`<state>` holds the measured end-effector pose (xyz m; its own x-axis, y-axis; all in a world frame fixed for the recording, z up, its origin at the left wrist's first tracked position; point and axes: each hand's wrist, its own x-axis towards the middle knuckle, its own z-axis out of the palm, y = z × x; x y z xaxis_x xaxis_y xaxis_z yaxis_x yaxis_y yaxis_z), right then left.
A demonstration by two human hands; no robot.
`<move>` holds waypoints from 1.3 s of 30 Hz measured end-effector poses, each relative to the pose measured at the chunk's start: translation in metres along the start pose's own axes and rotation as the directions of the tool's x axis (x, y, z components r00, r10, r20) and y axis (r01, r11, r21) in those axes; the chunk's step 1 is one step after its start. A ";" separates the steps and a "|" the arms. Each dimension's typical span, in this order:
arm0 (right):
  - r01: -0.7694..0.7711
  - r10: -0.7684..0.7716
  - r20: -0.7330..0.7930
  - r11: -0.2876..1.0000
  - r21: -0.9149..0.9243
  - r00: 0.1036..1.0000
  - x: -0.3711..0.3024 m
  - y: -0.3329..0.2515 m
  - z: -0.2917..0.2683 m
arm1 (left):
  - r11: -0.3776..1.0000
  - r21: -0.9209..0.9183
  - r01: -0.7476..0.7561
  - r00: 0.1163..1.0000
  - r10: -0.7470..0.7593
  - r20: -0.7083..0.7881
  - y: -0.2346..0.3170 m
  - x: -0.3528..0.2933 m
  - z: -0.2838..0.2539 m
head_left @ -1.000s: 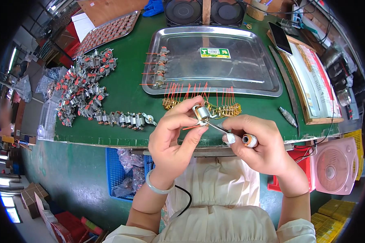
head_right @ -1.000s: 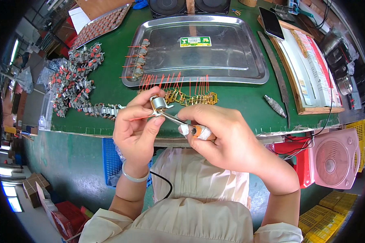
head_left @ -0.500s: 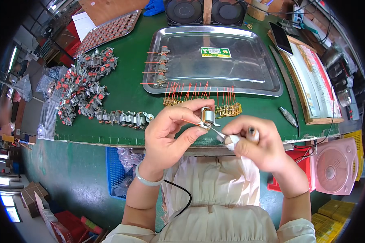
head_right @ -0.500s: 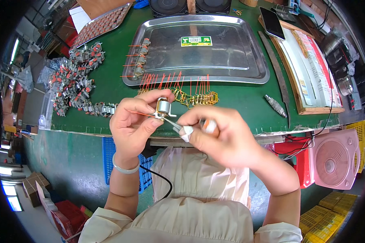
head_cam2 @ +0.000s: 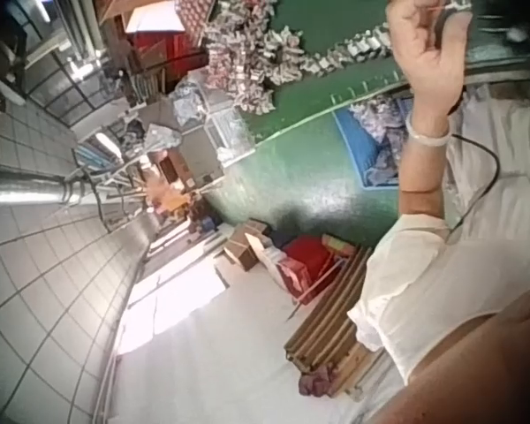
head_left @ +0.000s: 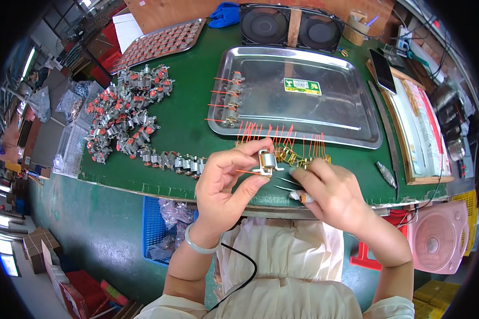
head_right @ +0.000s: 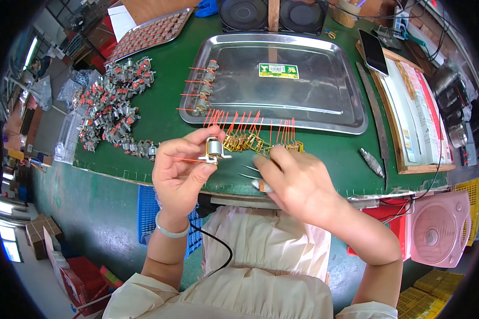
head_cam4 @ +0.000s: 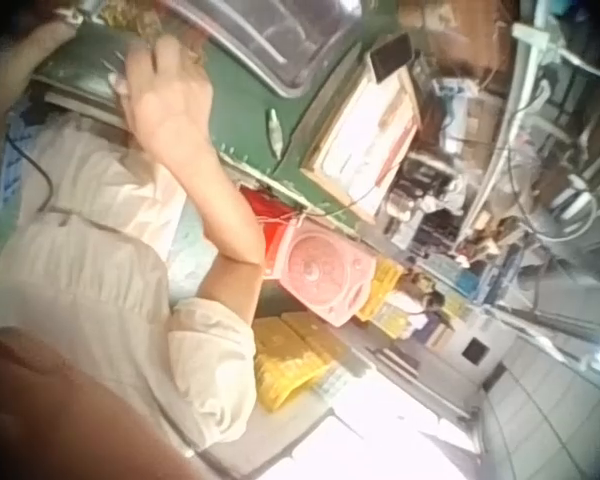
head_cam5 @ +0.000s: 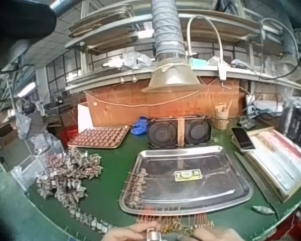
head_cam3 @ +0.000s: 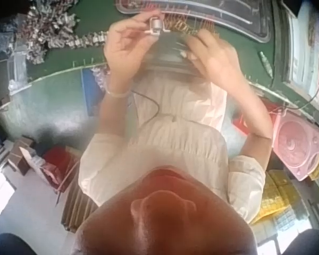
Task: Assembling electronic components by attaching wires and tightening screws using a screwdriver.
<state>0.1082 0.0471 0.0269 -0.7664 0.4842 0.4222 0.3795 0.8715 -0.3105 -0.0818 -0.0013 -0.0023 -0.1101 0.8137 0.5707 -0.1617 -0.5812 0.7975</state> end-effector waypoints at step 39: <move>-0.070 0.071 -0.032 0.996 0.050 0.997 0.194 0.104 0.048 | 0.480 0.877 -0.041 0.941 -0.276 0.195 0.038 0.017 -0.073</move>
<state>-0.0259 0.2283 0.0354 -0.7205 0.5474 0.4257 0.4055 0.8306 -0.3817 -0.1614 -0.0091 0.0233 0.1321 0.9252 0.3557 0.7865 -0.3162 0.5304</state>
